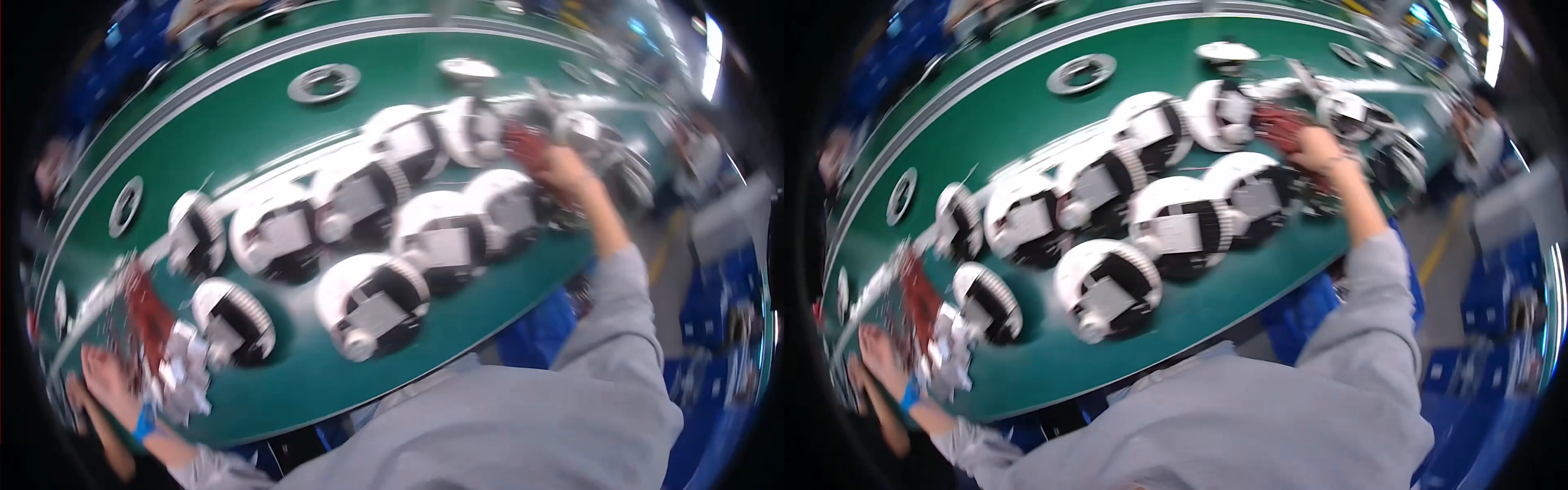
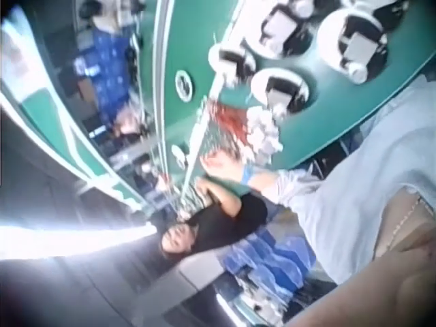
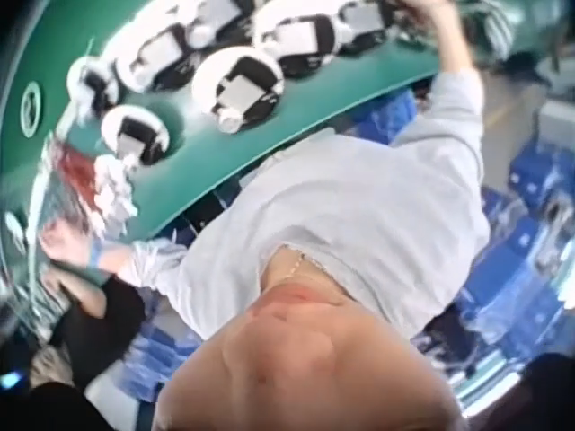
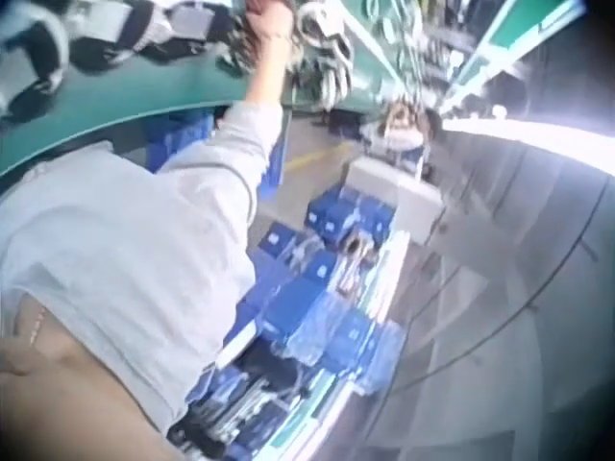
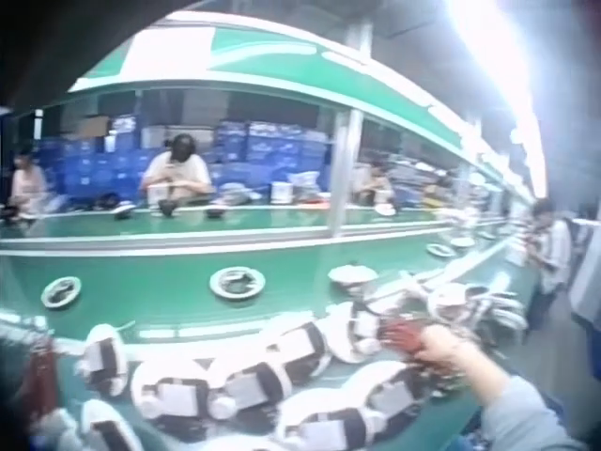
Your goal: Assembling round electronic components by attaching wires and white plastic housings.
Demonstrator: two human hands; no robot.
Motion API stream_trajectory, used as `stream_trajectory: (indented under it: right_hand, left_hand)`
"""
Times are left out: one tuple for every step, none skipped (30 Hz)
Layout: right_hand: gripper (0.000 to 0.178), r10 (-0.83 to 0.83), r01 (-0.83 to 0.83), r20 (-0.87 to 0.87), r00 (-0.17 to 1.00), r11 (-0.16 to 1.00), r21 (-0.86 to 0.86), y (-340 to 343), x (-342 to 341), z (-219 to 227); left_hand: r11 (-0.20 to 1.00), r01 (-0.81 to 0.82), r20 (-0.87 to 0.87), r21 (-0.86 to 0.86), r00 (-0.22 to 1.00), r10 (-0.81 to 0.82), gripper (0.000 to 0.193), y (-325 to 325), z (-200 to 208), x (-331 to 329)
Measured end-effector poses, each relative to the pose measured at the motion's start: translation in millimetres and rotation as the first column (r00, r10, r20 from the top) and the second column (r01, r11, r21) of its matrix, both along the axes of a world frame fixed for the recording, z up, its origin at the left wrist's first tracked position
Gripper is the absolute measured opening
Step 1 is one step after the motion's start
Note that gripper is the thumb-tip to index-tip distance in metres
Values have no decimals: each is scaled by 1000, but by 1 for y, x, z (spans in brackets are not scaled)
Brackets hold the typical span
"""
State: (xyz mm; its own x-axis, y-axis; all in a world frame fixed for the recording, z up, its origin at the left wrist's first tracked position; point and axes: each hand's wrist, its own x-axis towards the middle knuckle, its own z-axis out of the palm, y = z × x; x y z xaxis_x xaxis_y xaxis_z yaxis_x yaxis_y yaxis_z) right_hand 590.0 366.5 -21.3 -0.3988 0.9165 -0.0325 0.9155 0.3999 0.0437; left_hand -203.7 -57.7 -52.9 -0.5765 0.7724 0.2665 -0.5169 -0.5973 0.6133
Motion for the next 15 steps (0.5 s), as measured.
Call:
stream_trajectory:
  right_hand:
    - [17, -10, 5, 48, 999, 995, 103, 5, 7, -11]
    - [14, -2, 4, -20, 1000, 990, 143, 8, 18, -17]
    - [12, 29, -11, -96, 995, 984, 178, 9, 24, -25]
    - [12, -35, 59, -130, 991, 981, 182, 5, 20, -22]
    - [12, -80, 109, -161, 984, 977, 183, 0, 15, -14]
    - [15, -151, 172, -158, 976, 977, 129, 0, 18, -10]
    - [15, -132, 150, -141, 981, 980, 128, -3, 15, -6]
    - [16, -118, 140, -153, 981, 980, 142, -5, 20, -5]
    - [17, -121, 144, -147, 982, 976, 161, -9, 26, -3]
    - [17, -132, 153, -126, 983, 972, 177, -11, 27, -1]
    - [17, -142, 160, -101, 985, 968, 195, -11, 27, -3]
    - [16, -145, 168, -133, 980, 968, 185, -9, 30, -6]
    - [16, -157, 185, -163, 974, 967, 173, -7, 33, -10]
    - [16, -145, 173, -162, 976, 970, 172, -7, 33, -11]
    - [15, -144, 180, -198, 969, 968, 175, -8, 32, -10]
  left_hand:
    - [1000, 9, 46, -2, 999, -9, 16, 7, 0, -5]
    - [998, -57, 139, -39, 988, 62, 18, 32, 7, 9]
    - [986, -135, 212, -97, 965, 153, 21, 51, 19, 33]
    - [998, -61, 253, 18, 966, 54, 21, 63, 34, 55]
    - [991, -9, 289, 131, 957, -30, 21, 64, 44, 69]
    - [970, 9, 181, 241, 982, -54, 25, 65, 40, 46]
    - [969, -22, 165, 247, 986, -19, 25, 57, 62, 67]
    - [940, -332, -34, 79, 941, 336, 30, 57, 83, 83]
    - [784, -620, -254, -32, 763, 594, 37, 70, 92, 94]
    - [936, -352, -264, 11, 902, 342, 41, 75, 93, 99]
    - [997, -70, -279, 42, 957, 79, 42, 80, 84, 89]
    - [983, 170, -325, 72, 935, -138, 42, 93, 83, 100]
    - [990, 112, -168, 87, 981, -97, 40, 101, 84, 121]
    - [988, 125, -125, 94, 986, -113, 37, 100, 85, 128]
    - [985, 140, -83, 103, 988, -132, 34, 99, 86, 131]
